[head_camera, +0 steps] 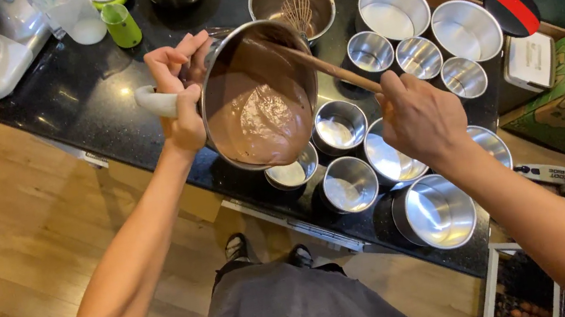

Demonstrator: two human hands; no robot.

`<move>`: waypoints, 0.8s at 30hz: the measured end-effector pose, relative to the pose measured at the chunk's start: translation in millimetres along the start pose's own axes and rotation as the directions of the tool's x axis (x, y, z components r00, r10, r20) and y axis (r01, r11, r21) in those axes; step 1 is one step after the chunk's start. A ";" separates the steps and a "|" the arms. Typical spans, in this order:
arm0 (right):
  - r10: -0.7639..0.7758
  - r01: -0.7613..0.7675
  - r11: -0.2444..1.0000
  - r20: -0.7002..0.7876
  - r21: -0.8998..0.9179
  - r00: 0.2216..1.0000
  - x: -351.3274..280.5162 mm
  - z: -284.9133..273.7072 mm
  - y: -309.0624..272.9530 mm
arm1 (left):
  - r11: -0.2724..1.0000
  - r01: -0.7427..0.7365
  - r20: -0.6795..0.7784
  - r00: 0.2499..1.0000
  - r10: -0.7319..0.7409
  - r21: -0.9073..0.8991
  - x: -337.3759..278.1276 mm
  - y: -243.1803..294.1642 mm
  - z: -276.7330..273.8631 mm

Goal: The person opens a bag of flour and pours it into a stand mixer bowl, then adds liquid from a green measuring cup while the mixer runs. They then stir a pot of chocolate batter with a wooden spoon and pour the batter into multiple round cake pans arranged on the counter.

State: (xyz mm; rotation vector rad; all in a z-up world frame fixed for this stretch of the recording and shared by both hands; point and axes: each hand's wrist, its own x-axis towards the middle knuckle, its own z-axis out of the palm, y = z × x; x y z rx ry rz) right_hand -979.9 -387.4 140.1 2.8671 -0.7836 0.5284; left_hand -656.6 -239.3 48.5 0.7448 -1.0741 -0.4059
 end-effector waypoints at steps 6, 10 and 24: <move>0.112 -0.121 0.988 0.100 0.094 0.989 -35.9 13.7 4.4 | 0.996 -0.019 -0.034 0.999 0.022 0.091 -4.9 1.0 4.0; 0.158 -0.177 0.969 0.116 0.172 0.980 -53.4 15.4 0.8 | 0.976 -0.040 -0.051 0.997 0.052 0.215 -7.7 1.4 5.9; 0.132 -0.154 0.979 0.165 0.134 0.978 -62.5 -11.5 1.0 | 0.997 -0.066 -0.059 0.996 0.068 0.041 -6.3 -4.7 7.0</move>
